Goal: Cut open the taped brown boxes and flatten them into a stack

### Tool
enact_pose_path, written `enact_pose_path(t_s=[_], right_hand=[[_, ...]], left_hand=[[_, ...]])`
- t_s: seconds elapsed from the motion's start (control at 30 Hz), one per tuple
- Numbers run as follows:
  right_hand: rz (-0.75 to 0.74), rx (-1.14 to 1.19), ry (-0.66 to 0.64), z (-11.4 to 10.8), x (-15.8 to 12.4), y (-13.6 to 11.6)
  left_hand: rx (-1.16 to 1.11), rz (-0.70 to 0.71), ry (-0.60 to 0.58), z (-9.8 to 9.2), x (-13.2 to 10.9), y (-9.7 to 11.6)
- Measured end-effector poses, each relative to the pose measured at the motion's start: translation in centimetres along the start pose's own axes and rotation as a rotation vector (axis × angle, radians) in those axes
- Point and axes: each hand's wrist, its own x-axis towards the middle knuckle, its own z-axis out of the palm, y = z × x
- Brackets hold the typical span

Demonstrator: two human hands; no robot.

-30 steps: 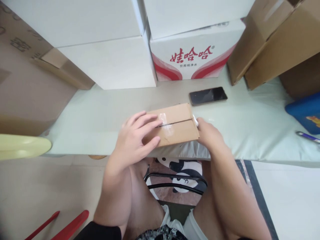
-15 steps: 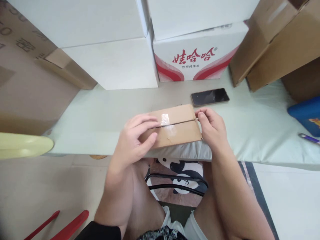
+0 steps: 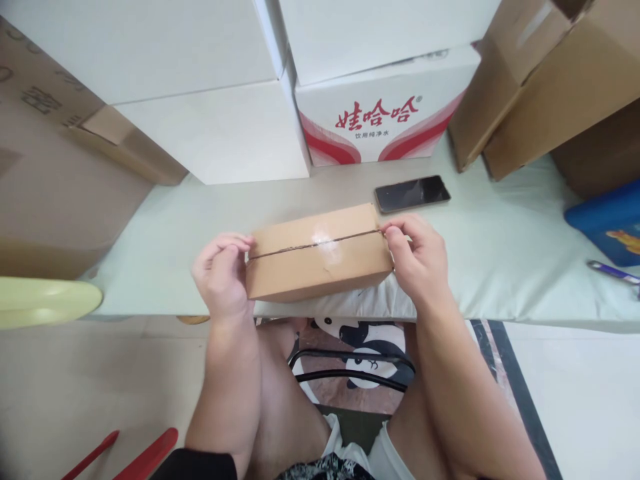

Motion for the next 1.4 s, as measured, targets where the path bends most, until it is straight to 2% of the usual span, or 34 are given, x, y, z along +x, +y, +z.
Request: enact_pose_path(t_s=[0.1, 0.23, 0.43, 0.7, 0.87, 0.93, 1.1, 1.23, 1.4], right_hand=[[0.039, 0.010, -0.036, -0.2, -0.1, -0.5], [-0.058, -0.013, -0.035, -0.1, -0.4, -1.3], [-0.043, 0.140, -0.131, 0.0, -0.7, -1.3], [-0.064, 0.235, -0.240, -0.6, -0.5, -0.6], [0.052, 0.497, -0.229, -0.3, -0.7, 0.0], [0.071, 0.523, -0.227, -0.2, -0.8, 0.1], [0.007, 0.415, -0.291, -0.7, -0.8, -0.2], [-0.054, 0.315, -0.433, -1.5, -0.7, -0.5], [-0.055, 0.191, -0.525, -1.3, -0.9, -0.2]], left_hand=[[0.017, -0.038, -0.002, 0.0, 0.1, -0.1], [0.061, -0.077, 0.034, 0.0, 0.1, 0.3], [-0.015, -0.173, 0.097, 0.1, 0.2, 0.4], [-0.124, -0.317, -0.012, -0.1, 0.4, -0.1], [-0.316, -0.460, -0.093, -0.6, 0.9, -0.2], [-0.390, -0.437, -0.129, -0.7, 1.0, -0.3], [-0.503, -0.303, -0.171, -0.9, 0.8, -0.5], [-0.370, -0.253, -0.286, -1.5, 0.7, -1.0], [-0.126, -0.045, -0.532, -2.5, 0.8, -1.6]])
